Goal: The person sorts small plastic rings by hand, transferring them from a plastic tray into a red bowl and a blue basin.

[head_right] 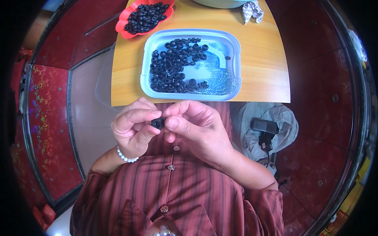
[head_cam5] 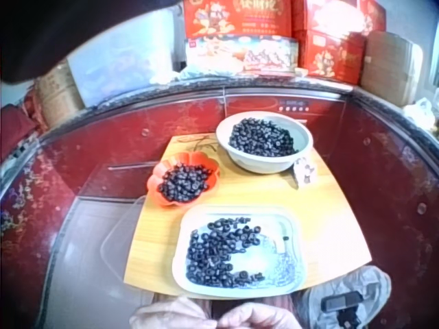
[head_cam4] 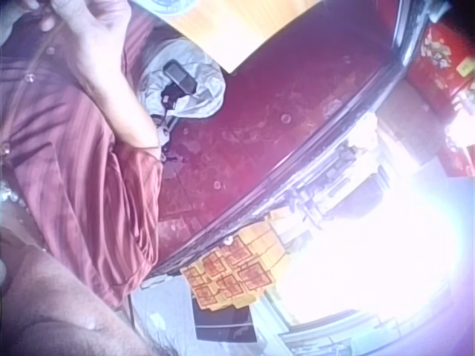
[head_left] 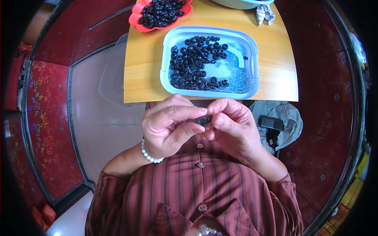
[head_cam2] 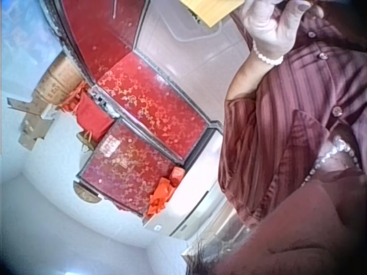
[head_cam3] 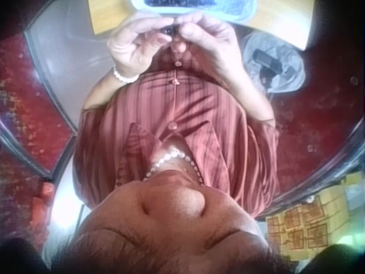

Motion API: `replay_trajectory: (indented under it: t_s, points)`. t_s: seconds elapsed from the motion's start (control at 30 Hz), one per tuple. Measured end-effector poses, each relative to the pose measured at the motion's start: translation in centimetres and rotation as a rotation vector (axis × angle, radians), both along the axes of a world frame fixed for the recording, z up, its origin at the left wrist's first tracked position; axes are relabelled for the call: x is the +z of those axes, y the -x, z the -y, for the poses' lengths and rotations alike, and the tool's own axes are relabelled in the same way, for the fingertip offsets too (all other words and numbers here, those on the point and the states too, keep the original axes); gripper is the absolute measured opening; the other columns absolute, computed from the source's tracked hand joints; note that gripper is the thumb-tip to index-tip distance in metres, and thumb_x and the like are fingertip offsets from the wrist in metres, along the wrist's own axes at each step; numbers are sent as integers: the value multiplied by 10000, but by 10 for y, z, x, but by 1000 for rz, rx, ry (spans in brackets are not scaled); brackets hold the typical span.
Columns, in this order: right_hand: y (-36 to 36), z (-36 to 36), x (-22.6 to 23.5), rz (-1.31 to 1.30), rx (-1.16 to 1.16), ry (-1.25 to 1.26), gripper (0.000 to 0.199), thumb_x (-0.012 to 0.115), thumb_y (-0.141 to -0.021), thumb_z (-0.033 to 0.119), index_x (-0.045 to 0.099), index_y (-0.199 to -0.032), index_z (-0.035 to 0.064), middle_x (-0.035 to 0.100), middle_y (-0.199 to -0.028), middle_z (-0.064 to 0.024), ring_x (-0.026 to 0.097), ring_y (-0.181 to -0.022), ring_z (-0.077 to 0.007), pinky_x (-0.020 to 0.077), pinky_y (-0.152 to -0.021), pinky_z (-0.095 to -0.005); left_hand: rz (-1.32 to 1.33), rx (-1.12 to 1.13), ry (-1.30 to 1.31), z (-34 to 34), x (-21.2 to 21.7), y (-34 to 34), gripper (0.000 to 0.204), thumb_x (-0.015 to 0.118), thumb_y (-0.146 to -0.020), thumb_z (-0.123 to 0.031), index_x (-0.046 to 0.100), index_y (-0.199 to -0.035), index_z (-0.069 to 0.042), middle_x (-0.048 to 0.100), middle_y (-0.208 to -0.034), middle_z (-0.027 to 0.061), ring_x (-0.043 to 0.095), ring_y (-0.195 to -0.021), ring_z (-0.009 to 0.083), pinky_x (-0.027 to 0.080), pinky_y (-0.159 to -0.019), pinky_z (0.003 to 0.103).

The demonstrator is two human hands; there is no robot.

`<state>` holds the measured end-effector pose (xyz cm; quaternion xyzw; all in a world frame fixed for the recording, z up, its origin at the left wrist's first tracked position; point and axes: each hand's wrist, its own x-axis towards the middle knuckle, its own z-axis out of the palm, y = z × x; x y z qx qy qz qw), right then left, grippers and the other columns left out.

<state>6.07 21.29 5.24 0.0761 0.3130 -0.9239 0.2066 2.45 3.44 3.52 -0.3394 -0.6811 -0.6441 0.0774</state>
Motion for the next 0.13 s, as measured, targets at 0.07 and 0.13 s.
replay_trajectory:
  t_s: [0.07,0.13]
  points:
    - [-1,-1,-3,-68,-12,-44,107,624,-876,51,615,-969,0,627,-849,-64,595,-706,-126,493,-650,-252,85,7,25,1,1,-3,270,752,-756,-84,657,-982,28,643,-807,84,594,-680,148,461,-583,248]
    - [-3,-3,-8,-136,-24,-89,108,613,-879,35,615,-979,-3,633,-859,-69,604,-722,-129,495,-652,-249,75,-1,55,1,5,-4,291,748,-762,-81,659,-1018,25,653,-830,85,596,-679,157,460,-577,252]
